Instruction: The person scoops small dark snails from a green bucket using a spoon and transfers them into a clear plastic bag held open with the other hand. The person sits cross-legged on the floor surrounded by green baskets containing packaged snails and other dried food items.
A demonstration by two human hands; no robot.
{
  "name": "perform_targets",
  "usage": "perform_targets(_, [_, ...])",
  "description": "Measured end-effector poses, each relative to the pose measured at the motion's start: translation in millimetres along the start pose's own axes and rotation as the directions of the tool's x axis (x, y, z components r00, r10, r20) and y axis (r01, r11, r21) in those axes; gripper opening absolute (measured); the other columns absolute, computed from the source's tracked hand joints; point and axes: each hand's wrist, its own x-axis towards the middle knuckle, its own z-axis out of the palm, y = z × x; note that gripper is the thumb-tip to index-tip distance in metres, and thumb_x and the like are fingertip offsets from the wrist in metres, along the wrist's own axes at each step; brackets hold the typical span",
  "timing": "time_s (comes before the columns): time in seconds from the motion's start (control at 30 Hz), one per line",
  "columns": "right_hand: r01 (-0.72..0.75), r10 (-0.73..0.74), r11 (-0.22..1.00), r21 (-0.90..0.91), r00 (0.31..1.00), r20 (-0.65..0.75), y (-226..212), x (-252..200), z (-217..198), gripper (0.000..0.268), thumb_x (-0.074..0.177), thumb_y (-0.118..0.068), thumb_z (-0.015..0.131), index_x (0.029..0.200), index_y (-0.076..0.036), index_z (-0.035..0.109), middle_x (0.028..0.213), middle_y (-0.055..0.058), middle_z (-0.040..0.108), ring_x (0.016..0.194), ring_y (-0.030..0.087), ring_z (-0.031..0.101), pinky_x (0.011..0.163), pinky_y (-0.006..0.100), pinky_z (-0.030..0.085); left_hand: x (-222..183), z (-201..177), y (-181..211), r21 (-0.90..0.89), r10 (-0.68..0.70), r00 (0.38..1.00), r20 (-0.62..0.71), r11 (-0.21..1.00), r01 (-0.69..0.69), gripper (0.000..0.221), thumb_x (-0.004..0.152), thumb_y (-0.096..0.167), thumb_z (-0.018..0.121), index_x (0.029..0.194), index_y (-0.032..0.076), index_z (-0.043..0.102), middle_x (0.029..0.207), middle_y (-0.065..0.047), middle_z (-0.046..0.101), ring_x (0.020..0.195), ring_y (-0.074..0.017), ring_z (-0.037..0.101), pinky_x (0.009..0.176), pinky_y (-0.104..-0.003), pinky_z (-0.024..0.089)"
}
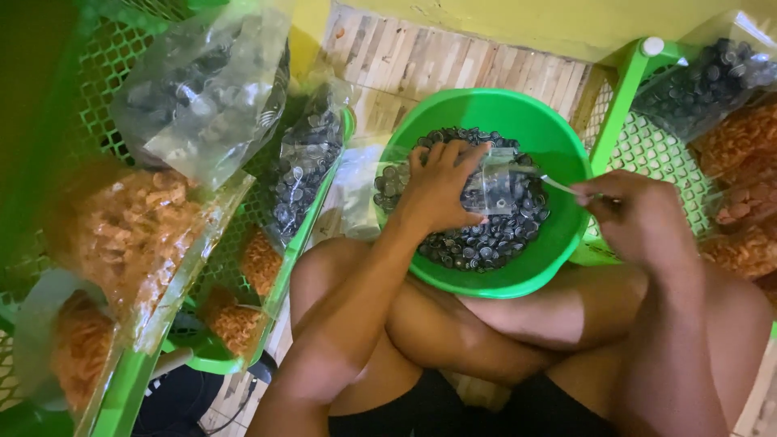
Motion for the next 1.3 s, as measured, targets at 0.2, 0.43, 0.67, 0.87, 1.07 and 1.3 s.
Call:
perform_targets(0.2, [-0.343,0.362,0.913,-0.22,0.931,0.05,2.8,5.0,2.7,0.025,0.097,-0.018,0.072,0.117,-0.019,0.086,0.114,0.014,0.081,0.102,0.039,0.074,0.083,0.049,0.054,-0.1,7.1,-1.7,0.031,0.013,0.998,-0.055,0.999,-0.011,0.121,0.068,0.069,0.096,0.164,0.023,0.038,0.151,-0.01,0.048,0.136,-0.0341,0.047,0.111,-0.062,0.031])
perform_targets(0.43, [-0.334,0.452,0.816,-0.471,0.877,0.162,-1.3,25.7,89.0,0.029,0.09,-0.016,0.062,0.102,-0.024,0.087,0.087,0.013,0.082,0.092,0.04,0.081,0.083,0.055,0.064,-6.2,-4.7,1.8,-0.106,-0.015,1.0,-0.001,0.994,0.015,0.111,0.072,0.053,0.094,0.164,0.023,0.04,0.147,-0.009,0.05,0.141,-0.0332,0.045,0.12,-0.064,0.02])
perform_targets(0.67, [-0.3,0.391,0.891,-0.339,0.889,0.239,21.5,30.3,171.7,0.033,0.093,-0.016,0.056,0.094,-0.003,0.086,0.084,0.027,0.079,0.087,0.05,0.079,0.077,0.063,0.061,-8.0,-5.6,0.2,-0.118,-0.016,1.0,0.0,0.993,0.016,0.112,0.072,0.053,0.092,0.166,0.025,0.039,0.147,-0.008,0.052,0.14,-0.0322,0.048,0.119,-0.064,0.021])
perform_targets(0.87, [-0.32,0.48,0.844,-0.43,0.808,0.342,-30.6,26.6,73.2,0.034,0.093,-0.009,0.054,0.094,0.001,0.086,0.092,0.029,0.082,0.098,0.048,0.08,0.084,0.061,0.061,-10.1,-4.3,-2.6,-0.14,-0.013,0.997,-0.081,0.99,0.001,0.108,0.072,0.049,0.093,0.164,0.025,0.043,0.142,-0.007,0.052,0.134,-0.031,0.05,0.118,-0.063,0.024])
perform_targets(1.07, [-0.268,0.406,0.891,-0.367,0.833,0.376,-21.5,24.2,120.8,0.023,0.086,-0.01,0.065,0.093,0.0,0.085,0.088,0.026,0.081,0.094,0.046,0.08,0.082,0.063,0.061,-8.5,-7.2,1.0,-0.139,-0.001,0.996,-0.095,0.99,-0.012,0.107,0.069,0.049,0.095,0.16,0.024,0.047,0.142,-0.008,0.053,0.13,-0.0308,0.052,0.118,-0.063,0.025])
perform_targets(1.3, [-0.288,0.351,0.935,-0.206,0.836,0.422,-49.1,39.8,93.9,0.033,0.076,-0.003,0.071,0.106,-0.001,0.085,0.097,0.028,0.082,0.102,0.05,0.078,0.089,0.06,0.062,-8.4,-6.1,-0.2,-0.131,0.005,0.998,-0.057,0.991,-0.013,0.104,0.072,0.051,0.092,0.161,0.025,0.046,0.144,-0.007,0.051,0.135,-0.031,0.048,0.118,-0.065,0.023])
